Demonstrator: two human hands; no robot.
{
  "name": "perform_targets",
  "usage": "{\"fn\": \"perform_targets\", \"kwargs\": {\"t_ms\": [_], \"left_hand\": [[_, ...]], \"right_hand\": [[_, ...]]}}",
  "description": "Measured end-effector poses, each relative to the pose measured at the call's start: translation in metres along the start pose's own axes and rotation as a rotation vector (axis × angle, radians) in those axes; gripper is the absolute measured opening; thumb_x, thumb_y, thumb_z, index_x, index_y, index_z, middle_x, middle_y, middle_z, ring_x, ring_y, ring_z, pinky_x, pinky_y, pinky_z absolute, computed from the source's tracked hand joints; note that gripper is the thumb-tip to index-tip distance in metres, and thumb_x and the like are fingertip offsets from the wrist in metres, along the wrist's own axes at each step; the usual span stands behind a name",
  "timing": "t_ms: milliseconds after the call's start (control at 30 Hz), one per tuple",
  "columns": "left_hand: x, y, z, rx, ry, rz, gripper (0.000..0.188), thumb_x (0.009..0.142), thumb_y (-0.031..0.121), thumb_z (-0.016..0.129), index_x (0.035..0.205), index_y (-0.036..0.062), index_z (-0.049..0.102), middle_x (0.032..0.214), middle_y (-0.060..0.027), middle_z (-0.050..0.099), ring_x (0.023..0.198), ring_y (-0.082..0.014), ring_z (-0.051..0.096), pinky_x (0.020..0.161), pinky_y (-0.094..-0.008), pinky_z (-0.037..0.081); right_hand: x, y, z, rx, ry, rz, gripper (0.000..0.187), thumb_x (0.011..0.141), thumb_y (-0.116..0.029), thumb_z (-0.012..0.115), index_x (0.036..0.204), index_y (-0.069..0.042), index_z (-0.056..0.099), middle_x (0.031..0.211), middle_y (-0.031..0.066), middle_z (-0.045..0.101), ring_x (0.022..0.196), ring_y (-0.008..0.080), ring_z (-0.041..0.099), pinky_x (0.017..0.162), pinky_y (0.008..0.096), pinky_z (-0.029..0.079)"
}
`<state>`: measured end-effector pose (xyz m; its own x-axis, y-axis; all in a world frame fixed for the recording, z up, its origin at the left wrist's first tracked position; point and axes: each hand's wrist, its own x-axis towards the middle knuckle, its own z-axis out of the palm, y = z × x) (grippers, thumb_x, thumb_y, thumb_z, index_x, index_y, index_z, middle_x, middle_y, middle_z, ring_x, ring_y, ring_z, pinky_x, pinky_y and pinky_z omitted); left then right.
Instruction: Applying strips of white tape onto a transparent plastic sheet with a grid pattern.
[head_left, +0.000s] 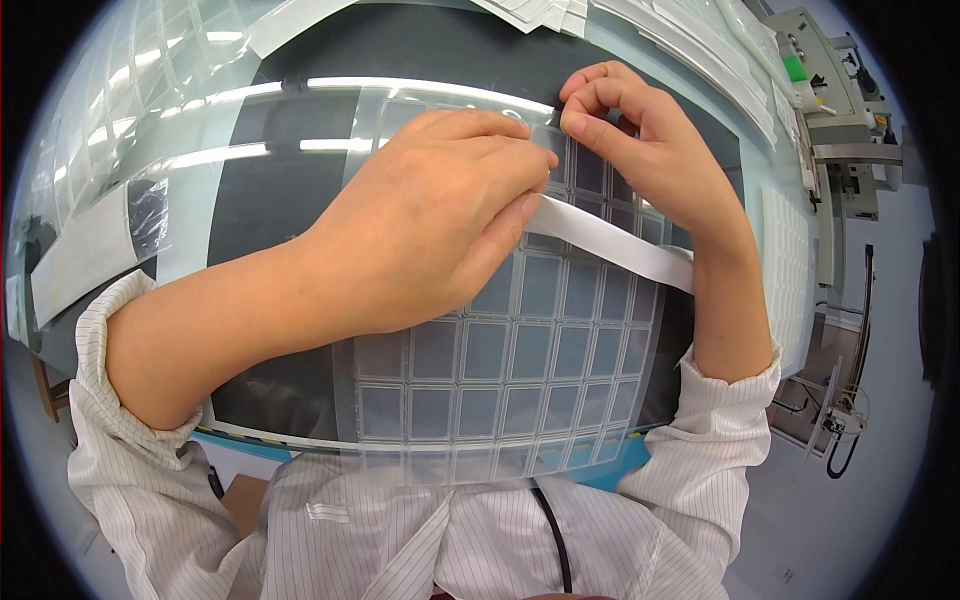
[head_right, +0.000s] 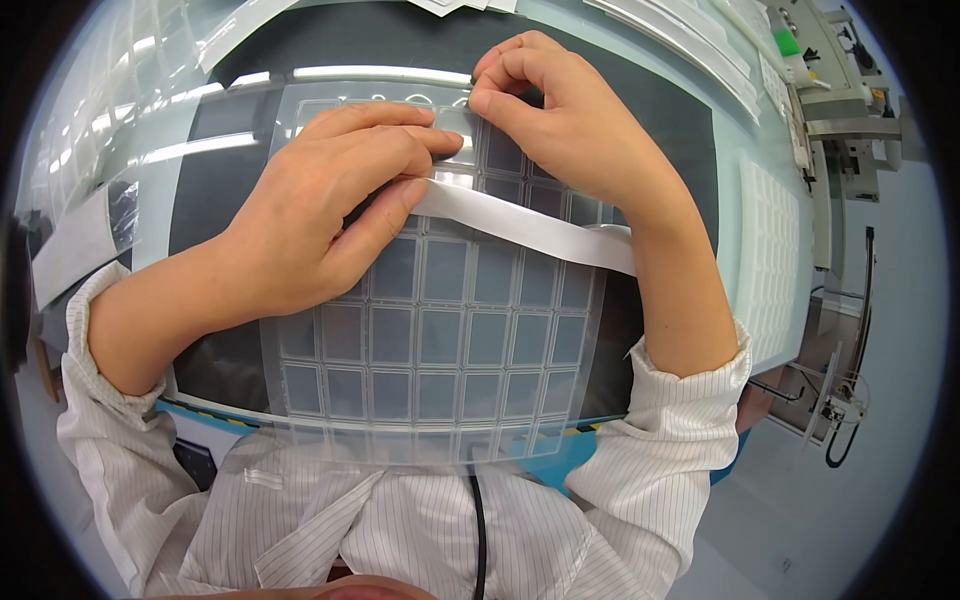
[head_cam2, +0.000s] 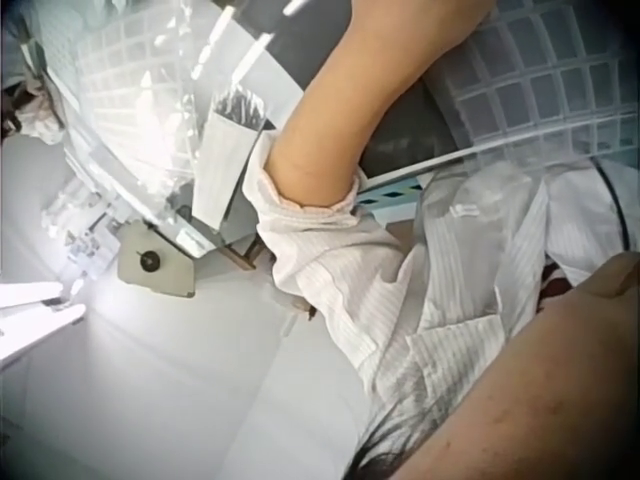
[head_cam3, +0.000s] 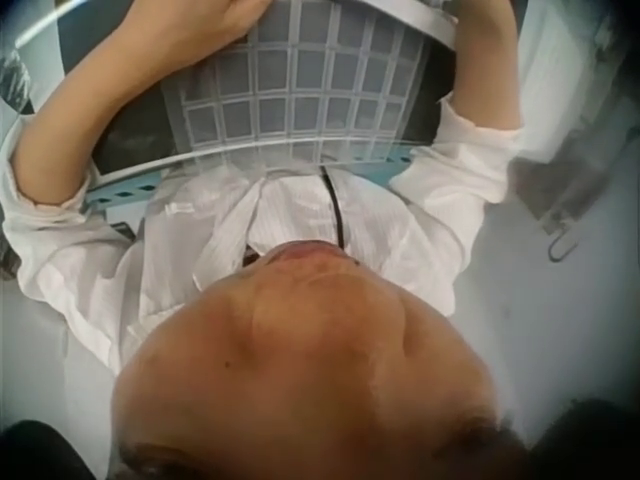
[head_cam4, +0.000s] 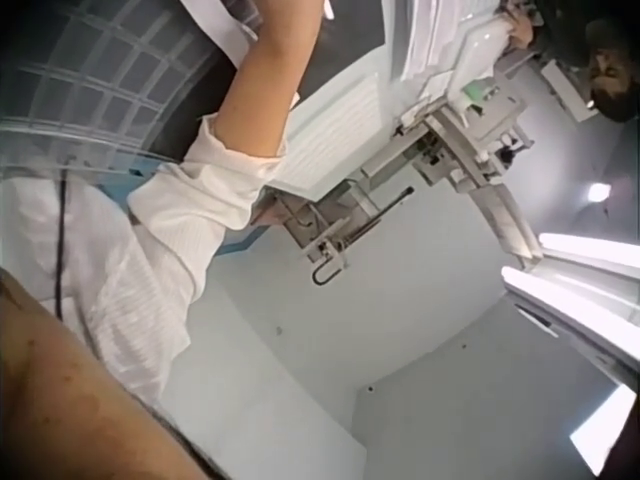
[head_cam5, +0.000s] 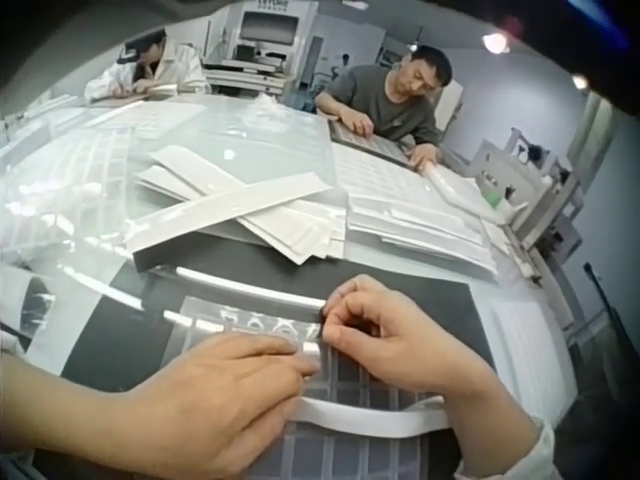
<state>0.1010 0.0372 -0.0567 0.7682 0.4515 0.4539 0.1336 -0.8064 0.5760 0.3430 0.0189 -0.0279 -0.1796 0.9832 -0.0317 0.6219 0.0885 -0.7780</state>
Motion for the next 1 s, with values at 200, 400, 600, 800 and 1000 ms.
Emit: {"fn": "perform_targets", "kwargs": {"t_ms": [200, 400, 600, 800, 1000], "left_hand": [[0.0003, 0.0, 0.0012, -0.001, 0.017, 0.006, 0.009, 0.093, 0.001, 0.059, 0.101, -0.0003, 0.063, 0.116, -0.0125, 0.071, 0.121, -0.0345, 0.062, 0.101, -0.0444, 0.047], [0.0005, 0.0001, 0.002, -0.003, 0.021, 0.003, 0.008, 0.093, 0.0, 0.059, 0.1, -0.0002, 0.062, 0.117, -0.0129, 0.071, 0.121, -0.0342, 0.062, 0.101, -0.0442, 0.047], [0.0003, 0.0006, 0.0004, -0.012, 0.002, -0.001, 0.009, 0.093, 0.001, 0.059, 0.101, -0.0003, 0.063, 0.117, -0.0126, 0.071, 0.121, -0.0338, 0.062, 0.101, -0.0441, 0.047], [-0.0001, -0.0002, 0.0011, 0.006, 0.023, 0.004, 0.011, 0.093, 0.001, 0.059, 0.103, -0.0003, 0.063, 0.115, -0.0127, 0.071, 0.121, -0.0342, 0.062, 0.101, -0.0443, 0.047], [0.0005, -0.0003, 0.0008, -0.002, 0.011, 0.012, 0.012, 0.092, 0.001, 0.059, 0.103, -0.0006, 0.063, 0.114, -0.0133, 0.071, 0.12, -0.0343, 0.062, 0.101, -0.0446, 0.047]], "right_hand": [[-0.0003, 0.0009, 0.0006, -0.004, 0.015, -0.01, 0.02, 0.096, -0.017, 0.067, 0.096, 0.003, 0.066, 0.108, 0.0049, 0.059, 0.093, 0.0138, 0.058, 0.08, 0.027, 0.049], [-0.0005, -0.0003, 0.0012, -0.006, 0.028, 0.011, 0.02, 0.096, -0.017, 0.067, 0.095, 0.003, 0.065, 0.107, 0.0051, 0.059, 0.093, 0.014, 0.059, 0.079, 0.0274, 0.049], [-0.0014, 0.0005, 0.0003, -0.029, 0.031, -0.01, 0.017, 0.095, -0.017, 0.069, 0.092, -0.001, 0.066, 0.109, 0.0012, 0.059, 0.086, 0.0085, 0.052, 0.073, 0.0238, 0.042], [-0.0016, -0.0025, 0.0032, -0.043, 0.047, 0.022, 0.014, 0.091, -0.016, 0.075, 0.088, -0.005, 0.068, 0.11, -0.0033, 0.059, 0.077, 0.0031, 0.045, 0.064, 0.0205, 0.036], [-0.0022, -0.0041, 0.0077, -0.191, 0.115, -0.1, 0.016, 0.091, -0.016, 0.074, 0.088, -0.002, 0.066, 0.101, 0.0005, 0.06, 0.078, 0.009, 0.051, 0.066, 0.0248, 0.042]]}}
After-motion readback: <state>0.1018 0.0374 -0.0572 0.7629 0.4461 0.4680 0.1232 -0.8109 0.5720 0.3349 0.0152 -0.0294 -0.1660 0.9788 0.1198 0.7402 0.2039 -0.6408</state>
